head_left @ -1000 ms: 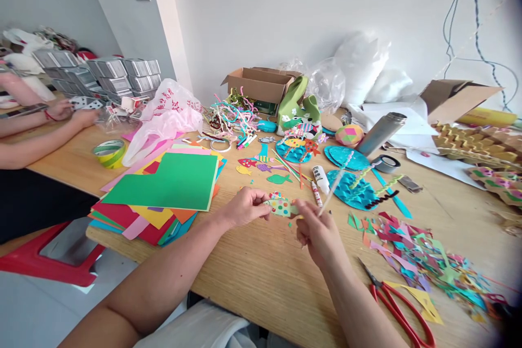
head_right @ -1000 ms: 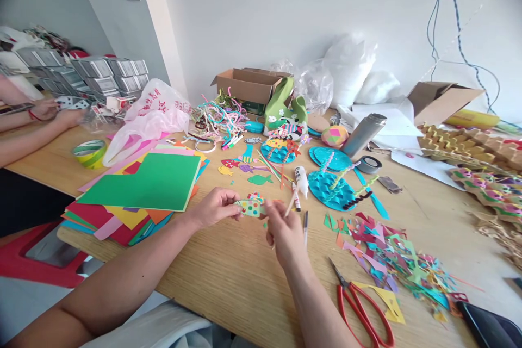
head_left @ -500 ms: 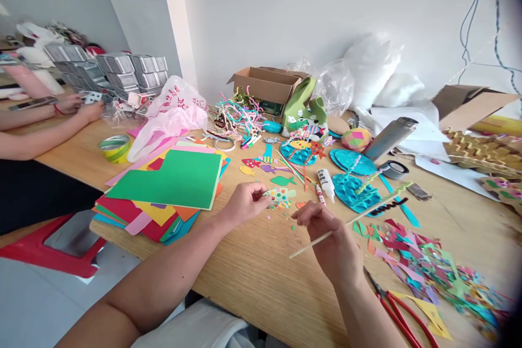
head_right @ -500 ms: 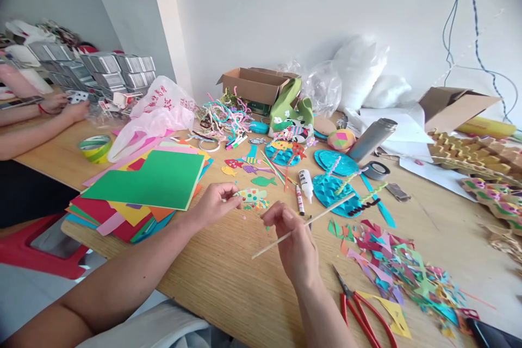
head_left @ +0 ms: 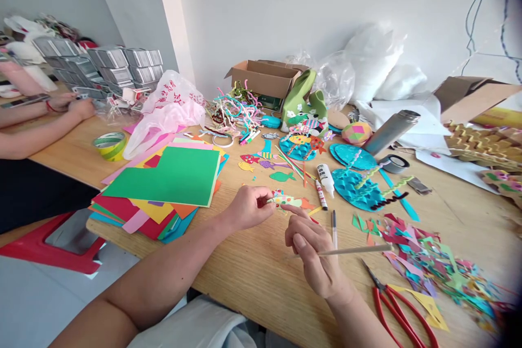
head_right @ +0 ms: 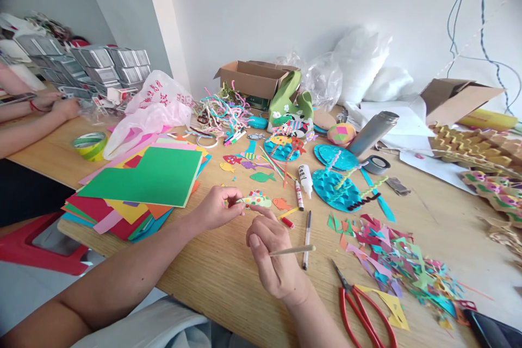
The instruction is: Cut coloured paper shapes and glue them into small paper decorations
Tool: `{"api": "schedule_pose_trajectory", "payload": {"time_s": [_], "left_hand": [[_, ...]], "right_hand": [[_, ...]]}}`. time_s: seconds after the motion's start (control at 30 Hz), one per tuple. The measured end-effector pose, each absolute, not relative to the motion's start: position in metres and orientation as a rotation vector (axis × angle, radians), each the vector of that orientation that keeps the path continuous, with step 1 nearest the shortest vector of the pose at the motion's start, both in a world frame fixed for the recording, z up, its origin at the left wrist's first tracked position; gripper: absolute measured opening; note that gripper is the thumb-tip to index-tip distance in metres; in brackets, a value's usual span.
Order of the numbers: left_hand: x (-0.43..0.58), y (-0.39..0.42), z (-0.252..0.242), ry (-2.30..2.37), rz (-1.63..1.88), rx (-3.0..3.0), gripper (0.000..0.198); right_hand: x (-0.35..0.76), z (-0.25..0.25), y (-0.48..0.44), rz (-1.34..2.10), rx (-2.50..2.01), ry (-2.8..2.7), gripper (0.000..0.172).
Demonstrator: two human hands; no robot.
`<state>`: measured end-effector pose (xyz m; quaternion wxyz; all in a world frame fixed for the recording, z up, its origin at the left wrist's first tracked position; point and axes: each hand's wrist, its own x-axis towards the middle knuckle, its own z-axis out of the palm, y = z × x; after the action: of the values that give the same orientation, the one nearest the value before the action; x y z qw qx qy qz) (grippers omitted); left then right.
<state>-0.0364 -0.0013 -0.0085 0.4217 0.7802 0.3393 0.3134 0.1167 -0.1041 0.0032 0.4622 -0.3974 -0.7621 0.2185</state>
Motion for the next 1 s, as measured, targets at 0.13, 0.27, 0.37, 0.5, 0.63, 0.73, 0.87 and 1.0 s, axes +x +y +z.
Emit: {"api": "schedule_pose_trajectory", "payload": {"time_s": [0.13, 0.27, 0.37, 0.5, 0.63, 0.73, 0.87, 1.0], "left_hand": [[-0.0361, -0.0022, -0.0077, 0.858, 0.781, 1.979, 0.019], [-0.0354, -0.0031, -0.0073, 0.857, 0.774, 1.993, 0.017], [-0.0352, -0.0031, -0.0078, 0.865, 0.772, 1.993, 0.014], [-0.0356, -0.0025, -0.0076, 0.864, 0.766, 1.998, 0.015], [-0.0357, -0.0022, -0.0075, 0.86, 0.773, 1.997, 0.017], [-0.0356, -0.0022, -0.0083, 0.877, 0.77, 1.985, 0.018], [-0.0356, -0.0022, -0.0077, 0.869, 0.767, 1.977, 0.019], [-0.0357, -0.0027, -0.006, 0.874, 0.762, 1.974, 0.019]], "right_hand": [[0.1152, 0.0049, -0.1037, 0.509, -0.981, -1.914, 0.026], [0.1141, 0.005, -0.1049, 0.503, -0.988, -1.931, 0.026], [0.1135, 0.0039, -0.1052, 0.496, -0.985, -1.941, 0.025], [0.1128, 0.0036, -0.1055, 0.483, -0.989, -1.943, 0.025], [0.113, 0.0047, -0.1061, 0.464, -1.001, -1.942, 0.025], [0.1133, 0.0044, -0.1061, 0.462, -0.991, -1.926, 0.025], [0.1129, 0.0034, -0.1062, 0.472, -0.998, -1.916, 0.024], [0.1126, 0.0035, -0.1071, 0.476, -1.0, -1.938, 0.024]]}}
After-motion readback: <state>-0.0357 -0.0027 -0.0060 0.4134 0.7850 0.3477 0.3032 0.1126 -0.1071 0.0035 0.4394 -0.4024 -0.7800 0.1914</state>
